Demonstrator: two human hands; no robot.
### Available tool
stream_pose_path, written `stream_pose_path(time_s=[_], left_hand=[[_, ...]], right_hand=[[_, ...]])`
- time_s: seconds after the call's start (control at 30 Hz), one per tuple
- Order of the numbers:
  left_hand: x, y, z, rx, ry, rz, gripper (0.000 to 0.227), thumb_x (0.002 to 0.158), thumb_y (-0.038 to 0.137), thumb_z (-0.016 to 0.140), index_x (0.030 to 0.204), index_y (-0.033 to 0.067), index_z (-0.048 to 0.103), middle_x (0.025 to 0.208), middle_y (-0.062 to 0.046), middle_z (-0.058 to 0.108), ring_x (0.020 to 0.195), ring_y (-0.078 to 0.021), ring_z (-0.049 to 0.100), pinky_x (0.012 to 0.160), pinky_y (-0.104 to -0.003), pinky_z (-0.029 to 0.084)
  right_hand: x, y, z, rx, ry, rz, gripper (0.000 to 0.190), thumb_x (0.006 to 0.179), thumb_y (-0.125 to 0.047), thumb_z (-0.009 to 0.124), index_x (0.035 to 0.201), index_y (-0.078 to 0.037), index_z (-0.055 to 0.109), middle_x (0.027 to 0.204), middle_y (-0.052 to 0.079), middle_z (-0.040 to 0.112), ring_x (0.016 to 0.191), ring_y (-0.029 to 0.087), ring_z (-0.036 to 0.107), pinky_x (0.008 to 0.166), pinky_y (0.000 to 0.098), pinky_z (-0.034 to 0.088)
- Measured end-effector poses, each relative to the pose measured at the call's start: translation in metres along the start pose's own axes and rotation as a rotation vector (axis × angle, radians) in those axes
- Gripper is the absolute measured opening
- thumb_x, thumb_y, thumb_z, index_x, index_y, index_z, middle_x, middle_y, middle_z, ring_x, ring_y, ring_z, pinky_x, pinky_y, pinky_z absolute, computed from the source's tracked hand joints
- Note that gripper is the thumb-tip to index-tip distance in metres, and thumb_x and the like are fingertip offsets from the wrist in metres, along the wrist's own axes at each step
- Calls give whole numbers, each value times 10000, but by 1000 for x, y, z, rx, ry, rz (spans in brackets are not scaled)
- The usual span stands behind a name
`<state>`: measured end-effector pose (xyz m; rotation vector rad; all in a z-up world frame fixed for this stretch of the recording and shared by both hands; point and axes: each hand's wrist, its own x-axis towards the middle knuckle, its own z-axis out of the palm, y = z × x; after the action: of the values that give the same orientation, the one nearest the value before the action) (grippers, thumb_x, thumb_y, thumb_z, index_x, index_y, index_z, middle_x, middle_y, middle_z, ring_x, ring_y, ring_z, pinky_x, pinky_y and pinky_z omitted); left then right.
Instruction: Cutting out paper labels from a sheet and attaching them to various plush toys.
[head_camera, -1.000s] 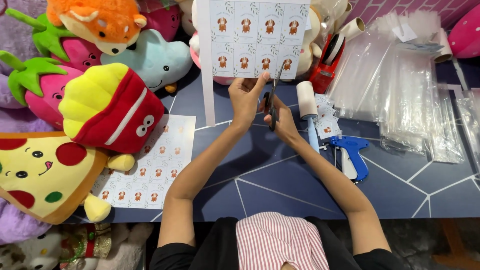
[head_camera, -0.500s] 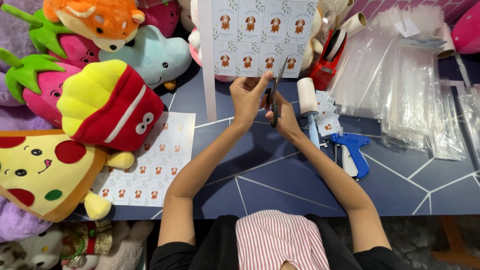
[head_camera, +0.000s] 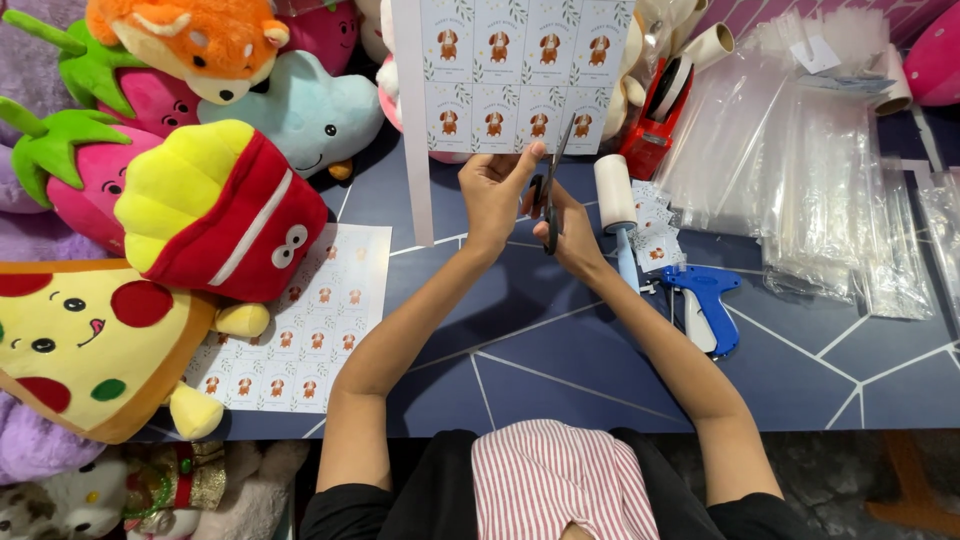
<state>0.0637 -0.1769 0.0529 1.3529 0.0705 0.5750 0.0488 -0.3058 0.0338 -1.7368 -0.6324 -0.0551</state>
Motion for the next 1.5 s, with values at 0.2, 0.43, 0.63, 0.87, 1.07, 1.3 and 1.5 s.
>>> stream_pose_path(time_s=[0.2, 0.43, 0.63, 0.87, 1.07, 1.3, 1.5], left_hand=[[-1, -1, -1, -6, 5, 2, 274, 829, 306, 883, 768, 86, 732, 626, -63, 718, 607, -36, 631, 525, -228, 518], [0, -9, -1, 19, 11, 10, 287, 827, 317, 881, 751, 87, 727, 593, -42, 685, 566, -39, 613, 498, -224, 498], [0, -4, 1, 33, 30, 30, 299, 821, 318, 883, 739, 79, 724, 572, -33, 659, 559, -43, 620, 484, -216, 480], [-3, 6, 0, 19, 15, 19, 268, 830, 302, 876, 762, 84, 736, 590, -31, 681, 580, -31, 615, 508, -218, 500], [-2, 5, 0, 16, 17, 26, 261, 836, 295, 870, 763, 84, 734, 589, -36, 682, 590, -28, 617, 508, -222, 504], [-1, 5, -1, 16, 11, 19, 250, 841, 297, 868, 786, 92, 736, 615, -41, 702, 619, -29, 627, 540, -227, 526], [-2, 7, -2, 8, 5, 10, 245, 849, 293, 863, 793, 92, 734, 638, -35, 714, 632, -32, 631, 564, -234, 541]], right_hand=[[0, -2, 0, 1, -5, 7, 769, 783, -902, 574, 1030, -179, 656, 832, 52, 630, 750, 146, 524, 745, 313, 415], [-2, 3, 1, 3, 7, 6, 783, 769, -913, 574, 996, -168, 652, 815, 59, 629, 775, 162, 528, 773, 328, 424], [-2, 18, 1, 5, 19, -7, 776, 775, -908, 577, 973, -162, 656, 792, 63, 626, 775, 168, 541, 779, 326, 430], [-3, 22, 1, 23, 26, -7, 739, 771, -883, 620, 935, -164, 665, 757, 47, 622, 765, 162, 578, 775, 307, 441], [-3, 18, 0, 25, 30, -11, 712, 802, -860, 622, 927, -161, 669, 721, 48, 600, 715, 156, 560, 748, 315, 449], [-4, 27, 1, 46, 39, -9, 680, 807, -828, 658, 921, -158, 670, 715, 52, 609, 710, 156, 589, 744, 312, 460], [-4, 31, 2, 58, 45, -3, 660, 813, -810, 672, 915, -159, 669, 754, 49, 662, 728, 151, 615, 743, 307, 473]])
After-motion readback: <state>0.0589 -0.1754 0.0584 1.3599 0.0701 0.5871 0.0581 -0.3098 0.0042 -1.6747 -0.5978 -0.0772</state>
